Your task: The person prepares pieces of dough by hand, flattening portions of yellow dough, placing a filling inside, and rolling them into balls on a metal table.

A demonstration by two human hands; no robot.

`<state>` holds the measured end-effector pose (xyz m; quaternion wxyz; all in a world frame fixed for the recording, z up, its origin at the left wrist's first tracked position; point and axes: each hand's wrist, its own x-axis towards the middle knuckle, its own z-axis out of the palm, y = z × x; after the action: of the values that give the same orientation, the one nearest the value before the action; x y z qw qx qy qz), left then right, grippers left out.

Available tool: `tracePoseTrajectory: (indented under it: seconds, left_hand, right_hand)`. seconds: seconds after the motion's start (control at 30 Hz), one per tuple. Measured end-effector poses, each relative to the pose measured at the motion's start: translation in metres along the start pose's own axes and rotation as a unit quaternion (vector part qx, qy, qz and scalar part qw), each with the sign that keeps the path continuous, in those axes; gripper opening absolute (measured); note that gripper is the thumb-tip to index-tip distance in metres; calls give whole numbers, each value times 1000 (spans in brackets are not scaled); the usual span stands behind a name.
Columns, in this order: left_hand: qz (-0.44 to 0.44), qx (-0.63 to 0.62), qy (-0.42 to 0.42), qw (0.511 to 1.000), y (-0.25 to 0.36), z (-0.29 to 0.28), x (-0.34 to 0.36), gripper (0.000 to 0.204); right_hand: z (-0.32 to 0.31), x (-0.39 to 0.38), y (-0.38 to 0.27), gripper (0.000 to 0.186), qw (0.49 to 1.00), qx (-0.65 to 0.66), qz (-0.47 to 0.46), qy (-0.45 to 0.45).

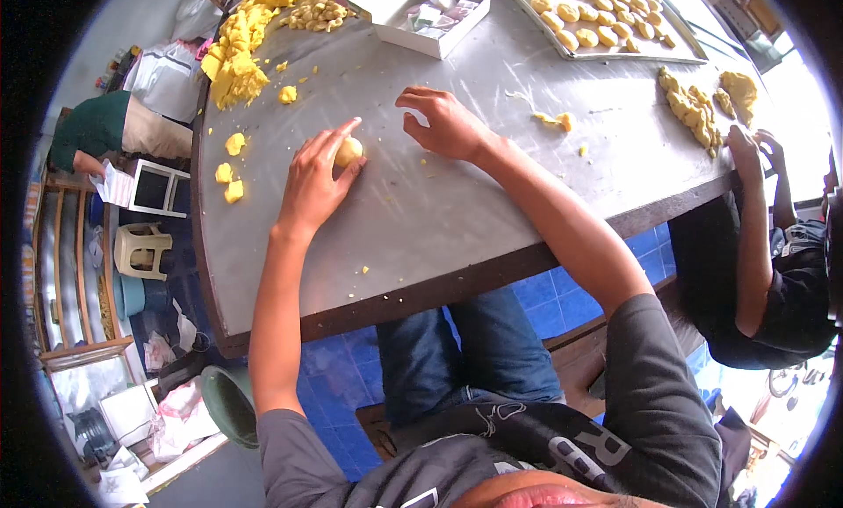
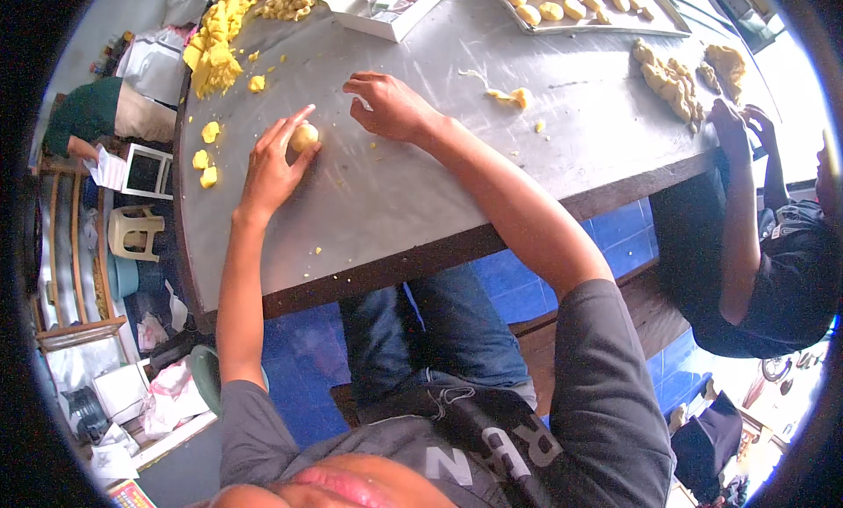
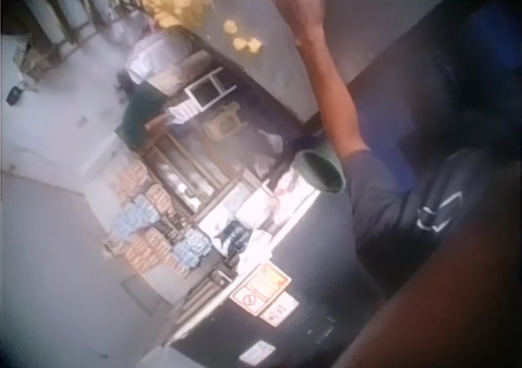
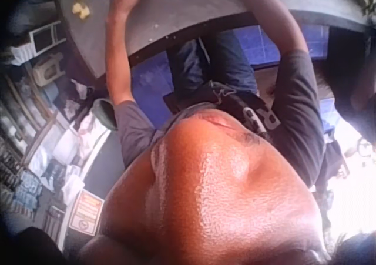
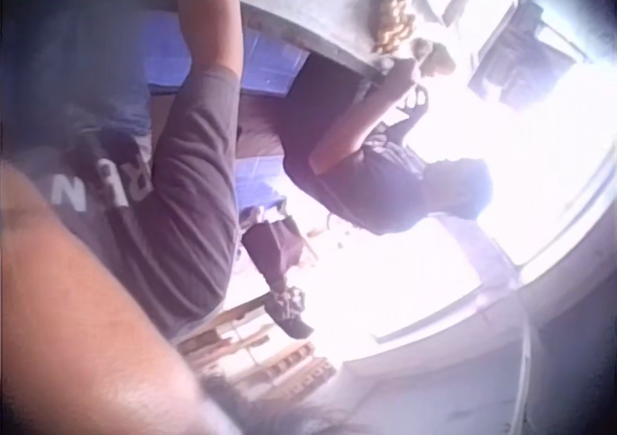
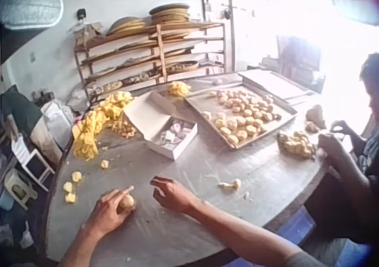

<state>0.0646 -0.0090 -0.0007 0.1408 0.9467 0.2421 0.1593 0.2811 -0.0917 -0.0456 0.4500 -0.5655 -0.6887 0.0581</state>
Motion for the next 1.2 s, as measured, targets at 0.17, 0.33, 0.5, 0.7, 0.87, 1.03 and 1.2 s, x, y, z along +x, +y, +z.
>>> tracePoseTrajectory:
  seconds: [0.17, 0.33, 0.5, 0.7, 0.87, 1.03, 1.2]
  left_hand:
    - [-58, -175, 8, 983, -22, -5, -1, 29]
    - [32, -150, 70, 986, -48, 2, 4, 23]
    - [-8, -212, 25, 977, -58, -7, 6, 23]
    - [11, -162, 109, 981, -32, -7, 2, 44]
    - [1, -93, 7, 996, -42, -2, -2, 54]
    - [48, -45, 8, 998, -39, -4, 2, 44]
    - [-12, -86, -76, 993, -44, -11, 9, 38]
  right_hand:
    - [5, 2, -2, 24, 1000, 20, 12, -12]
    - [4, 1, -4, 25, 999, 7, 33, -10]
    - [6, 4, -5, 25, 999, 9, 43, -16]
    - [5, 1, -1, 25, 999, 10, 44, -6]
    - [5, 3, -3, 26, 999, 8, 37, -8]
    - [4, 3, -4, 26, 998, 9, 52, -19]
    - [7, 3, 0, 23, 1000, 4, 19, 2]
